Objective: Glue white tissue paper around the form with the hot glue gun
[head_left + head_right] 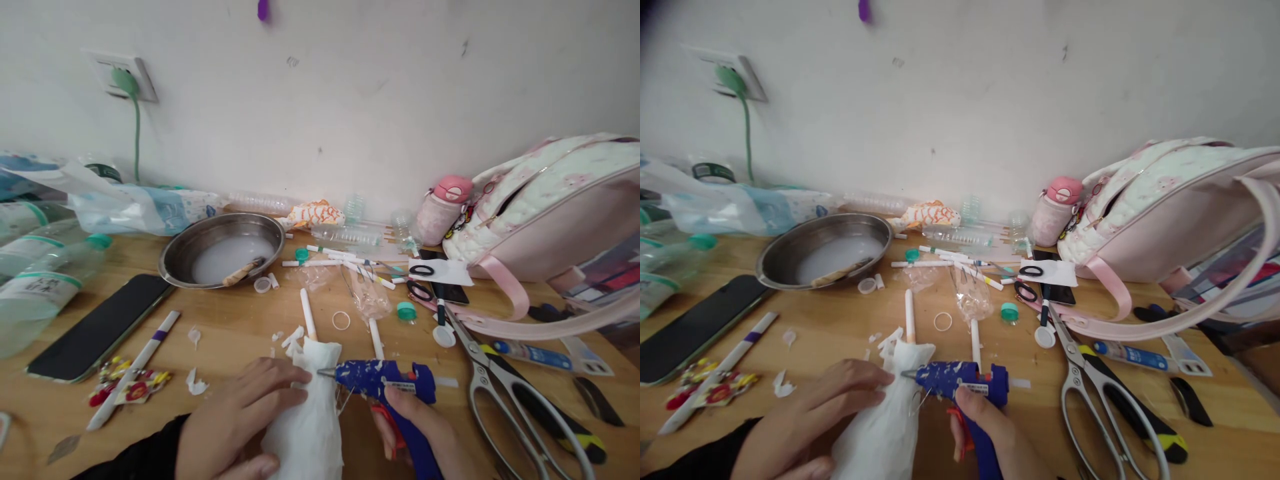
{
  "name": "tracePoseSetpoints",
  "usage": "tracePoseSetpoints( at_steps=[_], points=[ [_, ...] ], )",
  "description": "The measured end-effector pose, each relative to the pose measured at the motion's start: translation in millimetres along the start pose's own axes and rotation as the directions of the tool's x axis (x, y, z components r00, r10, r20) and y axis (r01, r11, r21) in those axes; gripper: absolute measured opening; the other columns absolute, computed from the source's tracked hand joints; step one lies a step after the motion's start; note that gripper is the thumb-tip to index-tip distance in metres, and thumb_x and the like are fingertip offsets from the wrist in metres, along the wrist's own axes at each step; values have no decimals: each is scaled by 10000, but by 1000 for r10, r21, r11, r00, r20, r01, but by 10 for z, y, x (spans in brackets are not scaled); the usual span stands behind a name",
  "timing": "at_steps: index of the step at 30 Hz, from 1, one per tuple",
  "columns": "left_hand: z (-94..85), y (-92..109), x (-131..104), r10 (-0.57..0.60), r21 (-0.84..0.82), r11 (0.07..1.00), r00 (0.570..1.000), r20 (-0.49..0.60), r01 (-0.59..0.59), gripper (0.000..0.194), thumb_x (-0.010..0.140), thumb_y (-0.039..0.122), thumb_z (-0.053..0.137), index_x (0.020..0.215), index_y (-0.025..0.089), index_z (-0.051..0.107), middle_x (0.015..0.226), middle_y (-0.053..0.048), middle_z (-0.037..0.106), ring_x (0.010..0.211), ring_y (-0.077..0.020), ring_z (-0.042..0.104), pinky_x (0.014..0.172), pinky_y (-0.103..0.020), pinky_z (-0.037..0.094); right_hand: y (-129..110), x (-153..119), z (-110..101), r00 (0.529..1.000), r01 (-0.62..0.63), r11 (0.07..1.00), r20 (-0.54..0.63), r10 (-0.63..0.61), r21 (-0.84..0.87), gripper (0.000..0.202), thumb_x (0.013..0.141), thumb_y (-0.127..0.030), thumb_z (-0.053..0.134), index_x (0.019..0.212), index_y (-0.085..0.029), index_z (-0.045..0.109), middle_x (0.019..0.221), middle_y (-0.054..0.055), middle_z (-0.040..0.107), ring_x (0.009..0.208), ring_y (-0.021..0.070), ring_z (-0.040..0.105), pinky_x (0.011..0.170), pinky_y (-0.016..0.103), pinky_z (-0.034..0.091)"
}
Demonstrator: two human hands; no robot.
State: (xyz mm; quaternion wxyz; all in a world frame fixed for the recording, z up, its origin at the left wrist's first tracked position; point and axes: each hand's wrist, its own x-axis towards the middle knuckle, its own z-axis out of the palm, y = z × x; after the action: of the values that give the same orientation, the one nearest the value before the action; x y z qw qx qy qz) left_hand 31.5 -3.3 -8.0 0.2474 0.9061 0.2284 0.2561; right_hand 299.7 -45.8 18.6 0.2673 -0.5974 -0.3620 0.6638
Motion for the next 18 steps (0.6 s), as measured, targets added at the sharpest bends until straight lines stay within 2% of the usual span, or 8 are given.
tracePoseSetpoints(
  at_steps=[5, 9, 12, 15, 18],
  points=[
    [2, -5, 3, -6, 0, 1000, 1000, 3, 6, 498, 925, 562, 258, 1224, 217, 458, 1257, -120, 556, 1106, -253, 533, 929, -371, 446, -9, 19, -51, 999, 55, 998, 7, -54, -39, 590, 795, -685, 428, 516, -173, 523, 538, 18, 520, 537, 122, 422, 541, 252, 290],
    [0, -2, 8, -8, 7, 1000, 1000, -6, 8, 489, 926, 555, 256, 1221, 221, 459, 1248, -116, 564, 1097, -255, 539, 921, -370, 450, 39, 28, -87, 999, 44, 998, -21, -43, 45, 588, 761, -698, 472, 509, -169, 518, 526, 18, 532, 520, 110, 433, 528, 234, 302],
    [-2, 2, 11, 0, 9, 1000, 1000, -12, 0, 491, 926, 556, 258, 1213, 216, 467, 1240, -121, 567, 1088, -257, 543, 922, -373, 451, 68, 37, -84, 1000, 24, 994, 3, -24, 104, 577, 732, -701, 503, 518, -165, 528, 524, 12, 516, 523, 109, 438, 527, 229, 302],
    [-2, 5, 14, 5, 7, 1000, 1000, -9, -5, 494, 929, 556, 254, 1216, 214, 466, 1241, -122, 562, 1091, -252, 539, 926, -371, 445, 61, 41, -77, 1000, -4, 999, 18, 3, 51, 584, 732, -701, 498, 501, -166, 530, 509, 9, 509, 518, 108, 421, 528, 236, 285],
    [-7, 7, 16, 4, -2, 1000, 1000, -3, -4, 492, 933, 549, 247, 1224, 211, 455, 1246, -121, 559, 1110, -249, 528, 937, -368, 437, 33, 29, -93, 1000, 5, 1000, -21, -5, 0, 598, 734, -710, 482, 483, -170, 525, 496, 7, 506, 506, 109, 407, 528, 244, 274]
  ],
)
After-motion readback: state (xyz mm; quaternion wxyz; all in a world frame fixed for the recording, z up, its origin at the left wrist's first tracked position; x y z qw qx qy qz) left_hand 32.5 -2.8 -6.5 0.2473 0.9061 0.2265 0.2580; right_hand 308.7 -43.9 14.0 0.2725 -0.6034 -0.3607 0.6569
